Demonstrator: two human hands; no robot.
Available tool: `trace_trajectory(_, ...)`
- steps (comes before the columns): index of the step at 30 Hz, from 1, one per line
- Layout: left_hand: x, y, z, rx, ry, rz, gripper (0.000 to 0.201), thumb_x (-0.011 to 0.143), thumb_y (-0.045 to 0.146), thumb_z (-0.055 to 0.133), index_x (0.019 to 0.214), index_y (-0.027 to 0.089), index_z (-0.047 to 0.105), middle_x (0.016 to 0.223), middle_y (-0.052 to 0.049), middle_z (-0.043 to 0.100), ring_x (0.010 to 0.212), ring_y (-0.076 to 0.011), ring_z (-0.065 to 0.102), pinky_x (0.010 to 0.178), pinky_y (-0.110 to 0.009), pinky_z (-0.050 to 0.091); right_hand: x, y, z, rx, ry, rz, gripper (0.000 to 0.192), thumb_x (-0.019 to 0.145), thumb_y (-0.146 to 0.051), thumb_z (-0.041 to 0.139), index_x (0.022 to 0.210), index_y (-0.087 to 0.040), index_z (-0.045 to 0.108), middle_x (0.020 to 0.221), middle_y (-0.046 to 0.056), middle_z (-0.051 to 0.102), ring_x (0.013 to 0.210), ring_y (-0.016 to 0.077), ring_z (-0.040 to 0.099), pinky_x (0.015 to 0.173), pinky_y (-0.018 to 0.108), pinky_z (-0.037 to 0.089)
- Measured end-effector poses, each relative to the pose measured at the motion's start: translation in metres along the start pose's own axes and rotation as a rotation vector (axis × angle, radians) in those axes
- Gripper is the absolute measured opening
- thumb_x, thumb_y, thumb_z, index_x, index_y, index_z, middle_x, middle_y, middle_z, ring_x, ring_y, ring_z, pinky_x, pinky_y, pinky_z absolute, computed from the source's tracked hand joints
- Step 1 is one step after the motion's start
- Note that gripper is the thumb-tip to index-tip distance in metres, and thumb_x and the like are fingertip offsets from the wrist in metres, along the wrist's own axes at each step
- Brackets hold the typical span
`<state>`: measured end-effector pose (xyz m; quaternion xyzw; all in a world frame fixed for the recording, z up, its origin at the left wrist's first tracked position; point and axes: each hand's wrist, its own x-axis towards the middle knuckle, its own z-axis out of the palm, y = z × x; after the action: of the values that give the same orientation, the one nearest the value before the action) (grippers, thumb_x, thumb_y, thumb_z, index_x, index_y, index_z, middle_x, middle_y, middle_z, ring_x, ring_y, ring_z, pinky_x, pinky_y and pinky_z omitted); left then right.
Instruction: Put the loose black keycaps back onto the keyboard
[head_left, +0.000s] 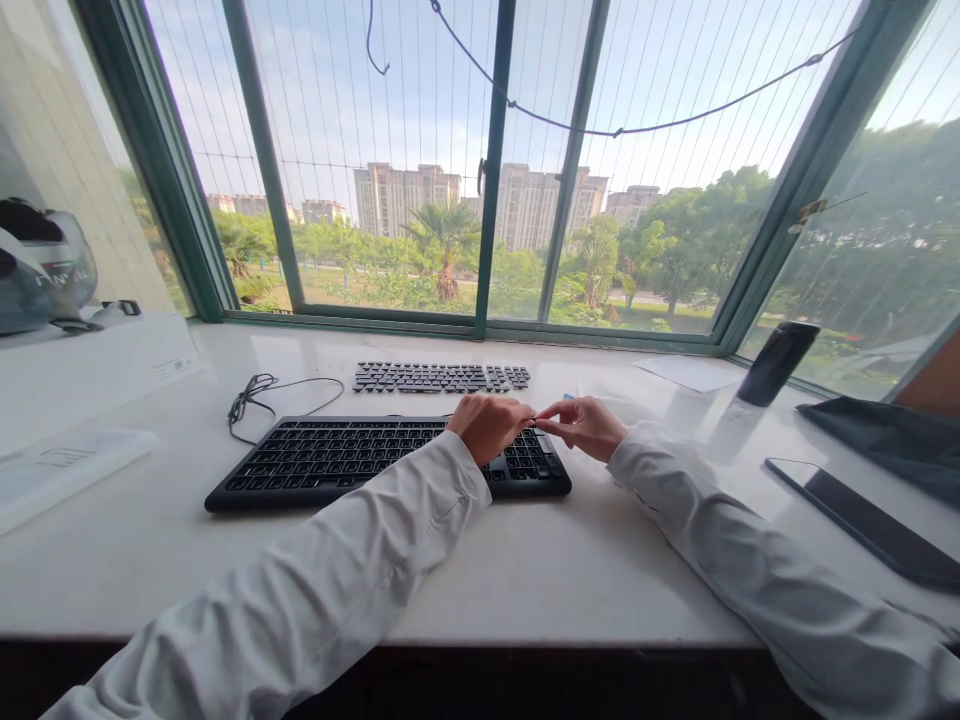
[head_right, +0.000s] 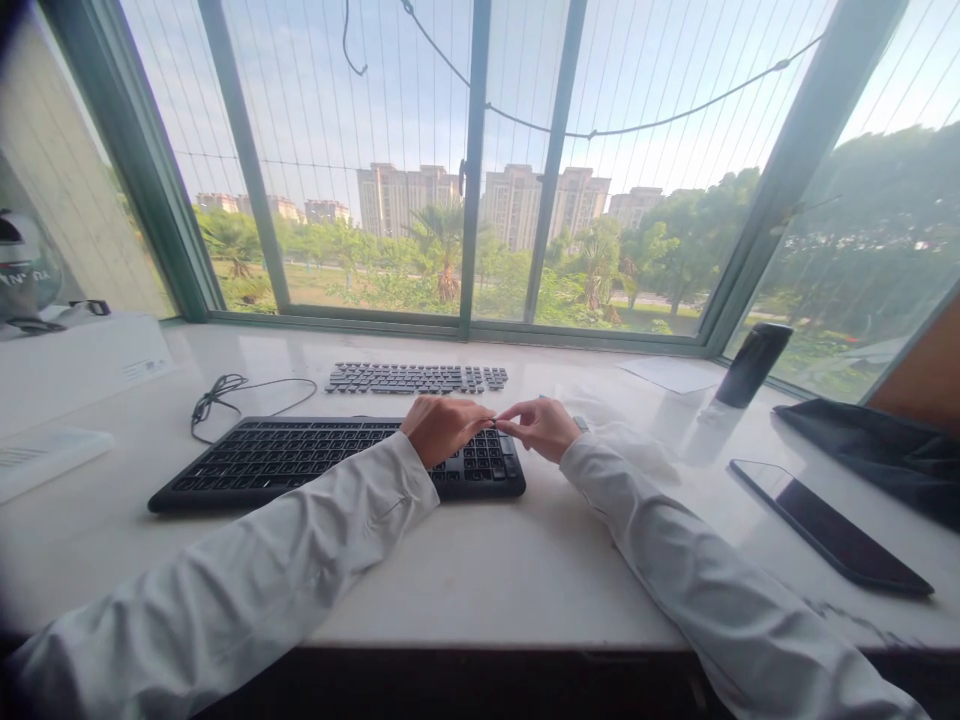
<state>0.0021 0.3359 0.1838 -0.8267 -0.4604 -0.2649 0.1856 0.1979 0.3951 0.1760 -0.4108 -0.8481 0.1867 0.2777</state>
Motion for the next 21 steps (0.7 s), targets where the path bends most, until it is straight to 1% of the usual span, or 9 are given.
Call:
trace_trajectory(3, 0.0001, -0.0004, 0.0003, -0.024, 0.003, 0.02, 0.024, 0.088, 0.04, 0.046, 0.096, 0.031, 0.066, 0.08, 0.001, 0.07, 0.072, -0.0156, 0.065, 0.056, -0.023, 0.037, -0.0014, -0.0009, -0.001, 0.01, 0.04, -0.023, 0.046, 0.071, -0.06, 0.057, 0.085, -0.018, 0.073, 0.038, -0.003, 0.052, 0.039, 0.0085, 0.045, 0.047, 0.021, 0.034)
trace_trajectory(6, -0.0002, -0.0015, 0.0018, -0.035, 0.023, 0.011, 0.023, 0.087, 0.04, 0.047, 0.098, 0.032, 0.065, 0.082, 0.002, 0.07, 0.072, -0.0151, 0.064, 0.057, -0.023, 0.036, -0.0033, -0.0026, -0.0028, 0.009, 0.07, -0.032, 0.044, 0.072, -0.059, 0.057, 0.084, -0.02, 0.073, 0.037, -0.003, 0.05, 0.039, 0.0082, 0.044, 0.048, 0.021, 0.034)
trace_trajectory(10, -0.0009, -0.002, 0.0026, -0.036, 0.009, 0.008, 0.023, 0.087, 0.041, 0.046, 0.098, 0.032, 0.065, 0.082, 0.002, 0.07, 0.072, -0.0145, 0.064, 0.057, -0.022, 0.036, -0.0048, -0.0048, -0.0043, 0.044, 0.1, -0.023, 0.043, 0.072, -0.058, 0.058, 0.082, -0.019, 0.073, 0.037, -0.004, 0.049, 0.038, 0.0078, 0.044, 0.047, 0.021, 0.034)
trace_trajectory(14, -0.0014, -0.0016, 0.0021, -0.046, 0.004, 0.003, 0.024, 0.085, 0.044, 0.049, 0.094, 0.029, 0.066, 0.081, 0.001, 0.07, 0.072, -0.014, 0.063, 0.058, -0.022, 0.036, -0.004, -0.0027, -0.004, 0.099, 0.061, -0.021, 0.045, 0.071, -0.058, 0.059, 0.086, -0.018, 0.073, 0.037, -0.004, 0.048, 0.037, 0.0073, 0.042, 0.045, 0.021, 0.032)
trace_trajectory(17, -0.0018, -0.0013, 0.0016, -0.044, 0.022, -0.003, 0.024, 0.084, 0.045, 0.051, 0.094, 0.028, 0.065, 0.082, 0.002, 0.07, 0.072, -0.0129, 0.063, 0.058, -0.021, 0.037, -0.0021, 0.0013, -0.0043, 0.135, -0.003, -0.015, 0.048, 0.07, -0.057, 0.06, 0.092, -0.017, 0.072, 0.038, -0.004, 0.049, 0.037, 0.0074, 0.042, 0.045, 0.021, 0.032)
trace_trajectory(21, -0.0028, -0.0022, 0.0002, -0.038, 0.022, 0.029, 0.023, 0.084, 0.045, 0.051, 0.092, 0.03, 0.065, 0.082, 0.004, 0.069, 0.07, -0.0117, 0.063, 0.056, -0.021, 0.035, -0.0014, 0.0023, -0.0088, 0.152, -0.089, -0.006, 0.047, 0.068, -0.055, 0.063, 0.094, -0.017, 0.071, 0.038, -0.004, 0.049, 0.039, 0.0079, 0.043, 0.045, 0.021, 0.032)
